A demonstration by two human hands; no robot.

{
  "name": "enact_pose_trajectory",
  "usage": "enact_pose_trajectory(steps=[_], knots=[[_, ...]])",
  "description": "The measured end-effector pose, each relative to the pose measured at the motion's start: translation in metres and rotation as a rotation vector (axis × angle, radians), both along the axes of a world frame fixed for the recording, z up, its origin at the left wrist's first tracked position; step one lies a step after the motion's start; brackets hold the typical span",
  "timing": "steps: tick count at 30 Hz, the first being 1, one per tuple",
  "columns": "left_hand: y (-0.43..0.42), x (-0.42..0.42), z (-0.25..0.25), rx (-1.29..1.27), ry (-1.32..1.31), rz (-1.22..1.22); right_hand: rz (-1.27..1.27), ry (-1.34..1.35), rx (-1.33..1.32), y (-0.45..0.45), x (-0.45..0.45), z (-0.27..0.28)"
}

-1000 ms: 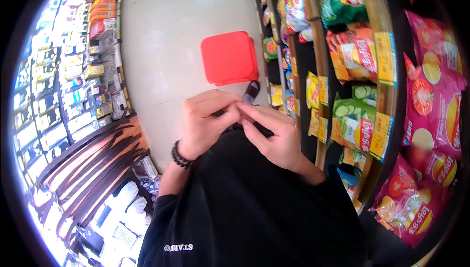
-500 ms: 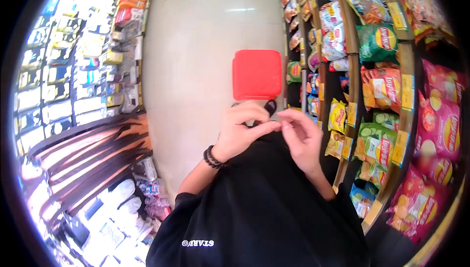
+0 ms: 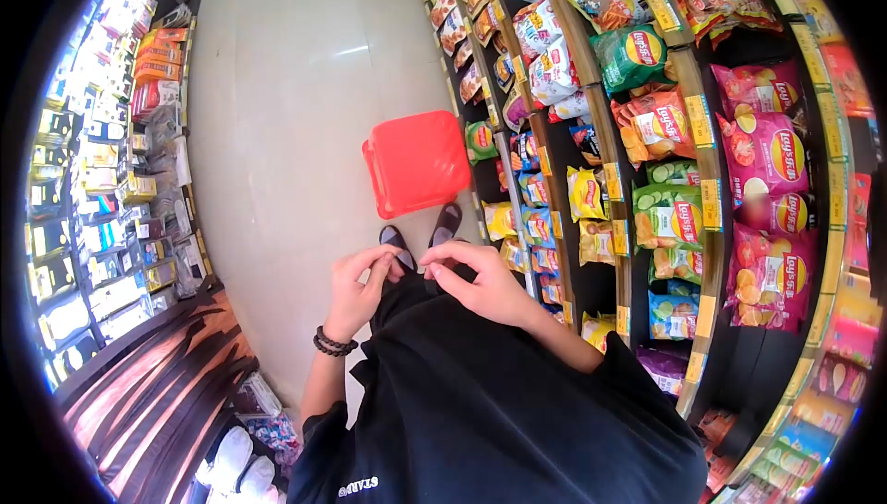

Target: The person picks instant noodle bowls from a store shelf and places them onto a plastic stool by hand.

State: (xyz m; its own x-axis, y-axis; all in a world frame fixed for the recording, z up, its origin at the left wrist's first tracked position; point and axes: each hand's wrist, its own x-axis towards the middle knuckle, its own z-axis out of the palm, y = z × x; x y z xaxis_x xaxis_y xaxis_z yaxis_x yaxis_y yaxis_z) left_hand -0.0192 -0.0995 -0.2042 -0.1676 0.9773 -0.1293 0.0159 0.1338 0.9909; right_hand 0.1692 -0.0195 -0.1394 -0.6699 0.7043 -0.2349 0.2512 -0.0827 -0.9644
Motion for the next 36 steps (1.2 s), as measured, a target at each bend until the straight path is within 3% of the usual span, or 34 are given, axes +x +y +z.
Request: enact_pose_trajectory(steps=[7,11,15,21,31,36], knots=[[0.008,-0.023,0.021,0.162,0.216,-0.057,0.029,-0.015,0.063,0.003,-0.022,-0.003],[0.019,-0.007,0.017,0.220,0.077,0.088,0.014,-0.003,0.059,0.004,-0.026,-0.003],[0.017,0.001,0.006,0.147,-0.056,0.059,-0.047,-0.032,0.080,0.003,-0.021,-0.007],[0.017,0.006,-0.012,0.048,-0.013,-0.057,-0.170,-0.045,0.033,0.000,-0.002,-0.021],[0.055,0.001,-0.009,0.207,0.230,-0.324,-0.624,-0.098,0.212,-0.024,0.084,-0.027],[0.065,0.028,0.008,0.190,0.328,-0.304,-0.884,-0.126,0.367,-0.041,0.135,-0.017]])
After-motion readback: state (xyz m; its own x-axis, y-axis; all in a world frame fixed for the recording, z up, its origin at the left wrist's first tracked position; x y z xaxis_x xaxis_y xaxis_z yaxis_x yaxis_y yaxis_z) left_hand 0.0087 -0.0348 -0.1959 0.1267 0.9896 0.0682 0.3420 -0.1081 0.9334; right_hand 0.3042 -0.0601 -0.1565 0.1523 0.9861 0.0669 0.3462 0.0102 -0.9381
